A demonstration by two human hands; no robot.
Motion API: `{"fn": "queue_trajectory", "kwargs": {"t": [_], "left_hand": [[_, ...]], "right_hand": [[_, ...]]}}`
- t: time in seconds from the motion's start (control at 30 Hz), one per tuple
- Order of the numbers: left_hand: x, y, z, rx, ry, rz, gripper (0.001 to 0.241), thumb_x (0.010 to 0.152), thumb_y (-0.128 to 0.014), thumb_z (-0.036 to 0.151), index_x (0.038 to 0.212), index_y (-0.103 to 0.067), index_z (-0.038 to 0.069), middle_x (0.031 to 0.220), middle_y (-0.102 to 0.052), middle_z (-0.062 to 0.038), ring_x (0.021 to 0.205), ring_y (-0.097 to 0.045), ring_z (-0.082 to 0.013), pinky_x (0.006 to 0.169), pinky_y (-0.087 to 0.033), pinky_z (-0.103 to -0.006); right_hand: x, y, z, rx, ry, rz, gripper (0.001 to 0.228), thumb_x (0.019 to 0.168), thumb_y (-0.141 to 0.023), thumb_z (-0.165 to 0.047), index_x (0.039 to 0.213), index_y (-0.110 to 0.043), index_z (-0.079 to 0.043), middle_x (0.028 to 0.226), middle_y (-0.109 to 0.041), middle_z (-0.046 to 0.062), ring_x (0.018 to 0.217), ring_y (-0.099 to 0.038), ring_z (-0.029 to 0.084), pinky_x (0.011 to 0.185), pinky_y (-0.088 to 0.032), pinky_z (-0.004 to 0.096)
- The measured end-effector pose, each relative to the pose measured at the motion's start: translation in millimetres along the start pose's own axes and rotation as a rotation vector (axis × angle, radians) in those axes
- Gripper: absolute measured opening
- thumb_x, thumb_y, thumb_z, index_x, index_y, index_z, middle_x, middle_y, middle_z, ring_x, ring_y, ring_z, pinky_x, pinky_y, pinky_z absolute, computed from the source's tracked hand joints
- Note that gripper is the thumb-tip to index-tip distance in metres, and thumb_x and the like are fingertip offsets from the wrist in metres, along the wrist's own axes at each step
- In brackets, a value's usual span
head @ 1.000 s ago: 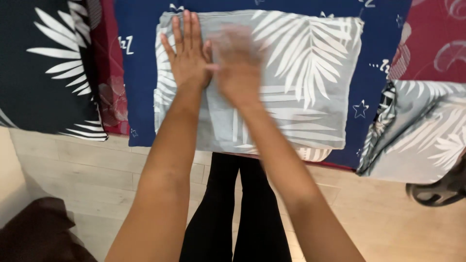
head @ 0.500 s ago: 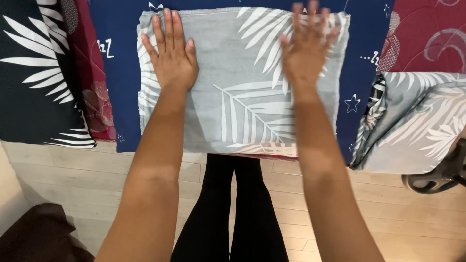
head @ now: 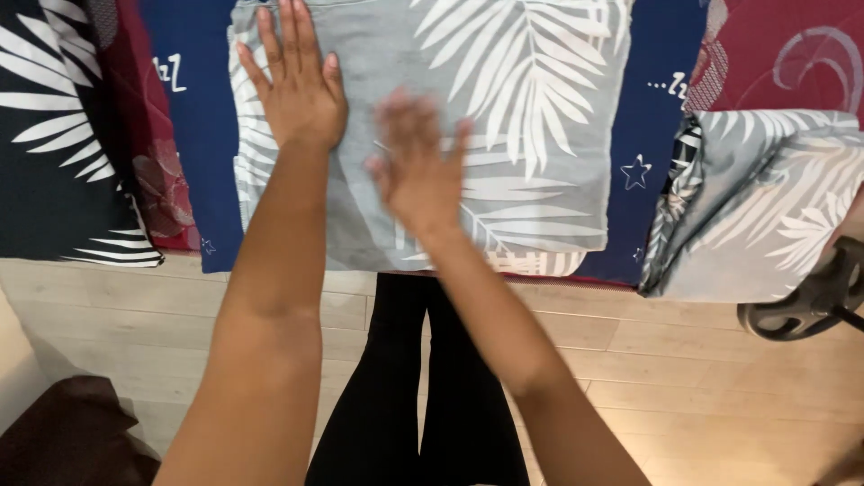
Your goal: The person folds a black and white patterned pillowcase on a bed, then smooths a blue pillowcase with star patterns. They then fold a light grey patterned sheet and place it on top of the blue pillowcase.
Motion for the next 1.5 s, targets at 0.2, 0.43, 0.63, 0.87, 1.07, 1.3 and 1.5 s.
{"fn": "queue_trajectory", "kwargs": {"t": [0.2,0.43,0.63,0.87,1.07,1.3,1.5], "left_hand": [[2,-5,-3,0.008,-0.005,-0.008,0.063,0.114,-0.021,0.039,0.171,-0.006,0.014,0.179,-0.003,-0.001,0.163,0.006,-0.0264,0.13,0.01,-0.055],[2,-3,3,-0.032,0.012,0.022,0.063,0.114,-0.019,0.038,0.17,-0.009,0.012,0.178,-0.005,-0.006,0.162,0.005,-0.0278,0.128,0.011,-0.0557],[-44,-30,80,0.024,0.048,0.147,0.062,0.114,-0.03,0.034,0.167,-0.014,0.007,0.175,-0.011,-0.011,0.162,-0.004,-0.0324,0.126,0.003,-0.0659],[-168,-148,260,-0.345,-0.578,0.225,0.062,0.112,-0.034,0.037,0.167,-0.026,0.011,0.175,-0.032,-0.005,0.164,-0.025,-0.0247,0.129,-0.021,-0.0649],[-125,-104,74,0.039,-0.411,0.441,0.068,0.11,-0.048,0.039,0.169,-0.02,0.018,0.172,-0.026,-0.003,0.16,-0.019,-0.0275,0.125,-0.005,-0.0643],[-119,-49,-92,0.112,0.063,0.117,0.066,0.105,-0.04,0.039,0.163,-0.018,0.016,0.17,-0.015,-0.002,0.154,-0.005,-0.0376,0.116,0.006,-0.0665],[-147,-92,22,0.203,0.131,0.392,0.06,0.118,-0.035,0.029,0.171,-0.017,0.008,0.179,-0.013,-0.008,0.167,-0.01,-0.029,0.13,0.005,-0.0638]], "right_hand": [[-28,8,75,-0.049,0.044,0.042,0.059,0.111,-0.048,-0.05,0.166,-0.032,-0.036,0.175,-0.02,-0.002,0.162,-0.01,0.021,0.13,0.001,0.052],[-62,35,208,-0.17,-0.289,0.087,0.059,0.114,-0.035,-0.045,0.168,-0.029,-0.021,0.174,-0.02,0.008,0.161,-0.012,0.033,0.125,0.002,0.061],[-56,26,218,-0.149,-0.345,0.089,0.06,0.115,-0.034,-0.043,0.168,-0.025,-0.018,0.175,-0.019,0.011,0.161,-0.012,0.035,0.125,0.002,0.062],[-52,-3,248,-0.212,-0.402,0.003,0.062,0.117,-0.03,-0.043,0.172,-0.018,-0.016,0.177,-0.012,0.011,0.164,-0.008,0.034,0.127,0.002,0.063],[-59,17,224,-0.089,-0.389,0.055,0.062,0.115,-0.035,-0.041,0.17,-0.019,-0.017,0.177,-0.011,0.01,0.164,-0.004,0.035,0.127,0.006,0.06],[-60,17,220,-0.091,-0.4,0.042,0.064,0.114,-0.036,-0.042,0.17,-0.017,-0.017,0.177,-0.009,0.01,0.163,-0.003,0.035,0.127,0.006,0.06],[-57,14,220,-0.116,-0.383,0.035,0.062,0.117,-0.033,-0.041,0.171,-0.015,-0.017,0.177,-0.007,0.011,0.164,-0.002,0.035,0.127,0.007,0.061]]}}
Point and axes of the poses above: each hand's wrist, its own x-axis towards the middle knuckle, its own y-axis out of the back of the hand, z = x × y, the point moved 8 cm from there along x, towards the middle knuckle
